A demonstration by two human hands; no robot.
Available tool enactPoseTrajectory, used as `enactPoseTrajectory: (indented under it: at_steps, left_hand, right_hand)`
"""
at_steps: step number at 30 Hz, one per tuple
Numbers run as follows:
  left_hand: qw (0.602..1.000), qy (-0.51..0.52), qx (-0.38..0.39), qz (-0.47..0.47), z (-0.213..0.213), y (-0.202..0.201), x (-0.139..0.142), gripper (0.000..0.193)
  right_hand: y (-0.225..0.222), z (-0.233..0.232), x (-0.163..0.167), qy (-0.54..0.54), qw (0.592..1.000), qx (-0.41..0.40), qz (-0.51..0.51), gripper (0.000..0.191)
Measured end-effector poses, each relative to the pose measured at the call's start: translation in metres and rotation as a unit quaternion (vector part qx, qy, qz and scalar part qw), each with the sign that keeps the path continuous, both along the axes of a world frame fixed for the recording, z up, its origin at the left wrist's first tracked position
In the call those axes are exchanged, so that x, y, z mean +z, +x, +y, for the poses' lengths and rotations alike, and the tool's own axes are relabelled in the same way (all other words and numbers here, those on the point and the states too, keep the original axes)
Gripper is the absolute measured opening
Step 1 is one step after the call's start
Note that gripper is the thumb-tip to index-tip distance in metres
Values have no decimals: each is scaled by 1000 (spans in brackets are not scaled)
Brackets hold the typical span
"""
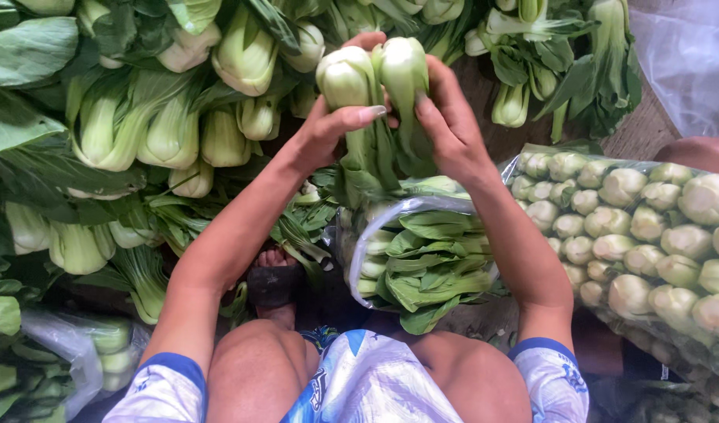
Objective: The person picks up bunches of bok choy from a large pile and places them into a clear plastic bag. They continue to add more vegetables to the bag, arranging them to fit.
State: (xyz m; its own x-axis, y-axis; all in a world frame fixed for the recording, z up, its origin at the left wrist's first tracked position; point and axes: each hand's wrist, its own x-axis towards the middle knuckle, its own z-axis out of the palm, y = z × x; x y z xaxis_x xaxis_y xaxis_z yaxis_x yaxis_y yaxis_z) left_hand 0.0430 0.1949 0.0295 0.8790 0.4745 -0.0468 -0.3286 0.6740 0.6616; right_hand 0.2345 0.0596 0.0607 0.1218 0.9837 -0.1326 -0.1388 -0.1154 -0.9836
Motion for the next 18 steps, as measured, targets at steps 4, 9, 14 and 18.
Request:
enactPoseTrajectory:
  at_steps: [4, 9, 14, 18]
  left_hand:
    - [998, -41, -40, -16, 2, 0, 0, 95]
    - [996, 33, -65, -49, 2, -1, -3, 95]
    - [991, -18, -128, -20, 3, -3, -9, 93]
    - [978, -125, -169, 3, 3, -26, -8, 83]
  right_hand:
    - [-5, 4, 3, 8, 999, 33, -21, 68]
    - [-11, 4, -2, -31, 982, 16, -187, 62]
    - [-6, 4, -10, -1, 872, 70, -484, 44]
    - [21, 10, -6, -42, 999, -12, 1, 48]
